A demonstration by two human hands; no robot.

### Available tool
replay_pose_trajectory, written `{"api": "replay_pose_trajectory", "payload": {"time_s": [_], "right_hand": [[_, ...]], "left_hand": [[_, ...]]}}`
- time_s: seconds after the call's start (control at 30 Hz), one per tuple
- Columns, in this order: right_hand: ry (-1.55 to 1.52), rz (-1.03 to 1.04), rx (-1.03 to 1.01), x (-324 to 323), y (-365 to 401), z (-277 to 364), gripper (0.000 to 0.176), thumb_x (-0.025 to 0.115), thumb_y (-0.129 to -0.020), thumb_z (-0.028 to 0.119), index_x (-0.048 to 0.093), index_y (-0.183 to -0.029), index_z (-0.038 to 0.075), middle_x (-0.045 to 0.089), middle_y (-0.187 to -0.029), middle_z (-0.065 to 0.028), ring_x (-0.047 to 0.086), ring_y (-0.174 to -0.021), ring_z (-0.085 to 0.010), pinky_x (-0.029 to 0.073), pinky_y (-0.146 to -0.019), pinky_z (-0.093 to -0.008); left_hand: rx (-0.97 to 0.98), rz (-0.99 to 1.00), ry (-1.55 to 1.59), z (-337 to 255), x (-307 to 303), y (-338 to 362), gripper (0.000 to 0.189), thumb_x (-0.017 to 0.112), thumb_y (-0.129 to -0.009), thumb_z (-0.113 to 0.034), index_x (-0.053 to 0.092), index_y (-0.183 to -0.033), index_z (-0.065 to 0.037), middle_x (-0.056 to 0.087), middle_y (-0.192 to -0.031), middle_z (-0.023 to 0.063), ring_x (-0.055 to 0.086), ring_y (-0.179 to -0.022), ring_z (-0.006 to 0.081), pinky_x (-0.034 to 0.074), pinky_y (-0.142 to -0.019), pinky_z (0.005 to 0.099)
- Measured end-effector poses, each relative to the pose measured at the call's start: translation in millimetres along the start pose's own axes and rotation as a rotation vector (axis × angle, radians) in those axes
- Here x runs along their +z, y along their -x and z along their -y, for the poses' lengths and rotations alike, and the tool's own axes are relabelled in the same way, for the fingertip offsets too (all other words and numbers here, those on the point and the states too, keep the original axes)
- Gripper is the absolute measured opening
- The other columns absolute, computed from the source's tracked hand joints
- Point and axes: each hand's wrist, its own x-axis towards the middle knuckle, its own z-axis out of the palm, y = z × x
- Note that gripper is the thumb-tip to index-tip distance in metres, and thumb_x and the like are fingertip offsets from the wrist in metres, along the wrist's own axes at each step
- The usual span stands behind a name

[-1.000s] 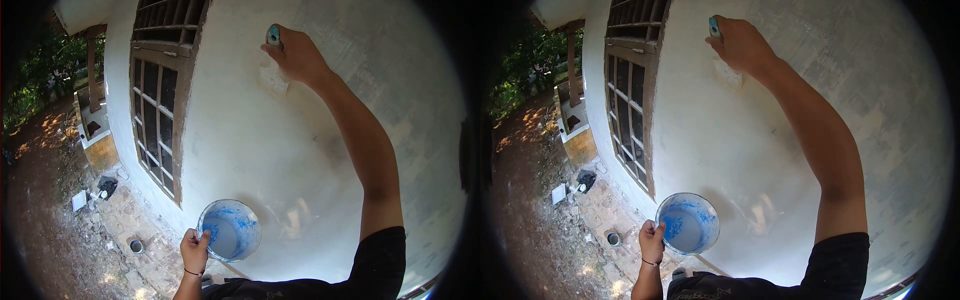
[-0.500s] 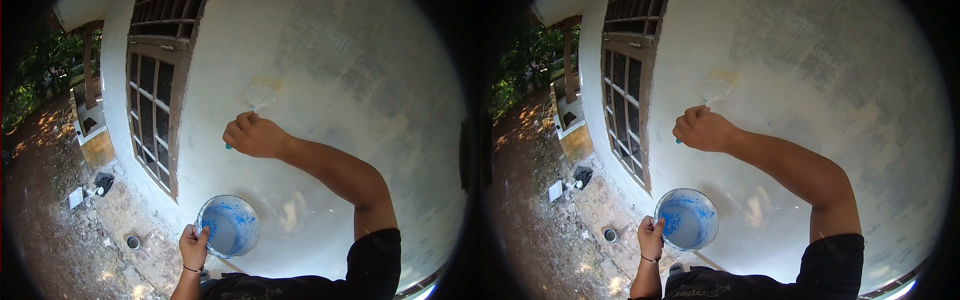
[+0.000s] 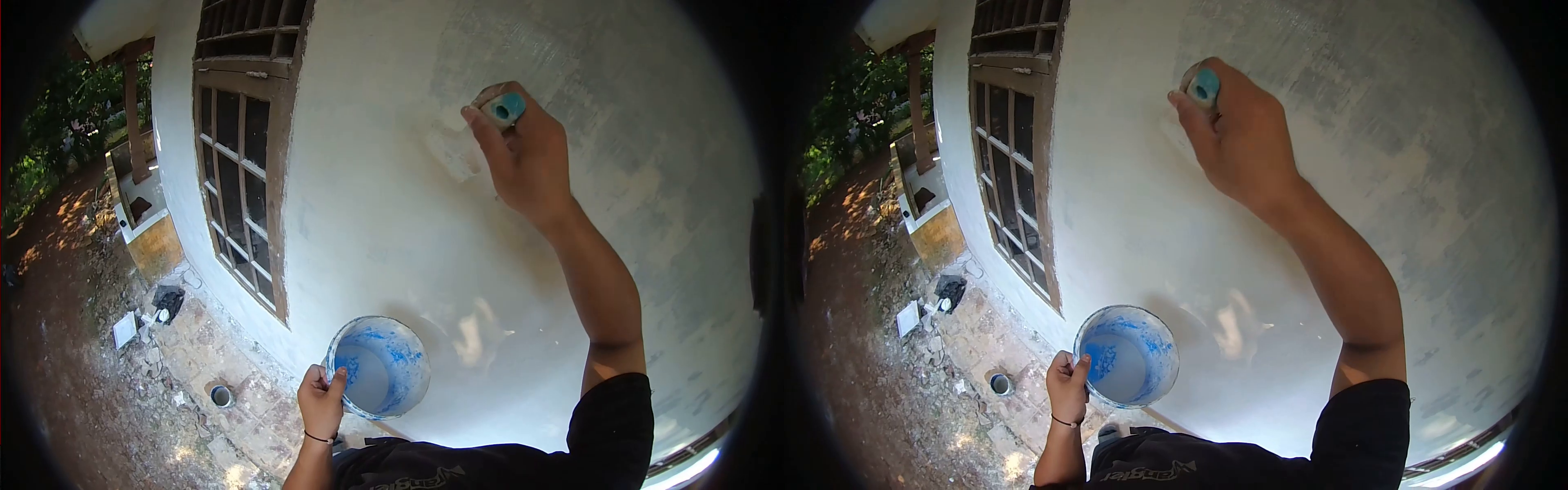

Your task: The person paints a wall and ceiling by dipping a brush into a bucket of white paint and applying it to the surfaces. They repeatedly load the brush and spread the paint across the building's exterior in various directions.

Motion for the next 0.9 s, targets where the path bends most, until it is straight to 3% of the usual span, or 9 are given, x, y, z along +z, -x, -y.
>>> {"api": "replay_pose_trajectory", "payload": {"time_s": [0.17,0.3,0.47,0.53,0.67,0.73,0.8,0.87,0.9], "right_hand": [[-0.014,0.038,0.331,0,-26,-41,0.019,0.059,-0.086,0.021,0.053,-0.081,0.003,0.056,-0.062,-0.0080,0.055,-0.054,-0.0155,0.045,-0.051,-0.0287],[0.126,0.036,0.182,-1,-27,-60,0.021,0.060,-0.085,0.021,0.054,-0.084,0.001,0.056,-0.062,-0.0098,0.055,-0.054,-0.0191,0.045,-0.052,-0.0306],[0.324,0.094,-0.039,-6,-33,-39,0.023,0.060,-0.084,0.020,0.050,-0.080,0.001,0.053,-0.058,-0.0138,0.054,-0.053,-0.0241,0.043,-0.051,-0.0343],[0.308,0.083,-0.004,-11,-37,-36,0.023,0.061,-0.084,0.021,0.050,-0.079,0.001,0.053,-0.058,-0.0135,0.054,-0.052,-0.0241,0.043,-0.051,-0.0347],[0.336,0.067,-0.042,-14,-40,-44,0.022,0.060,-0.084,0.021,0.051,-0.082,0.001,0.052,-0.057,-0.0130,0.054,-0.051,-0.0241,0.043,-0.051,-0.0353],[0.348,0.063,-0.054,-11,-39,-42,0.023,0.061,-0.084,0.022,0.053,-0.084,0.001,0.054,-0.059,-0.0126,0.054,-0.052,-0.0230,0.044,-0.051,-0.0344],[0.361,0.057,-0.066,-12,-39,-39,0.023,0.061,-0.083,0.023,0.054,-0.085,0.001,0.055,-0.060,-0.0122,0.055,-0.053,-0.0219,0.044,-0.052,-0.0335],[0.246,0.048,0.113,-21,-40,-39,0.024,0.062,-0.083,0.024,0.057,-0.088,0.001,0.059,-0.065,-0.0112,0.058,-0.057,-0.0190,0.046,-0.054,-0.0322],[0.245,0.049,0.108,-27,-38,-40,0.024,0.062,-0.083,0.024,0.057,-0.088,0.001,0.059,-0.065,-0.0112,0.058,-0.057,-0.0190,0.046,-0.054,-0.0322]], "left_hand": [[-0.036,0.039,-0.001,1,3,-5,0.034,0.063,-0.083,-0.010,0.034,-0.065,-0.010,0.031,-0.057,-0.0064,0.026,-0.051,0.0015,0.019,-0.043,0.0200],[-0.008,0.044,0.008,6,5,-5,0.035,0.062,-0.084,-0.010,0.033,-0.064,-0.010,0.031,-0.057,-0.0065,0.026,-0.051,0.0015,0.019,-0.043,0.0202],[-0.003,0.026,-0.028,10,5,-2,0.035,0.063,-0.083,-0.011,0.034,-0.064,-0.010,0.031,-0.056,-0.0068,0.025,-0.051,0.0015,0.019,-0.043,0.0202],[0.103,0.028,-0.091,21,1,-4,0.031,0.060,-0.085,-0.015,0.035,-0.067,-0.012,0.035,-0.048,-0.0053,0.028,-0.033,0.0025,0.020,-0.029,0.0209],[0.094,0.035,-0.069,18,4,-4,0.031,0.060,-0.085,-0.015,0.034,-0.068,-0.012,0.036,-0.048,-0.0051,0.028,-0.033,0.0025,0.020,-0.030,0.0211],[-0.016,0.000,-0.005,9,8,1,0.036,0.063,-0.083,-0.012,0.034,-0.064,-0.010,0.031,-0.055,-0.0065,0.025,-0.050,0.0016,0.019,-0.043,0.0203],[-0.015,-0.004,-0.009,10,8,2,0.036,0.063,-0.083,-0.012,0.034,-0.064,-0.010,0.031,-0.055,-0.0065,0.026,-0.050,0.0015,0.020,-0.043,0.0201],[-0.010,-0.012,-0.010,14,7,0,0.036,0.064,-0.083,-0.012,0.034,-0.064,-0.010,0.031,-0.055,-0.0065,0.026,-0.050,0.0014,0.020,-0.043,0.0200],[0.037,0.010,-0.015,19,5,-2,0.034,0.062,-0.084,-0.013,0.034,-0.065,-0.011,0.033,-0.051,-0.0059,0.027,-0.042,0.0020,0.019,-0.037,0.0206]]}}
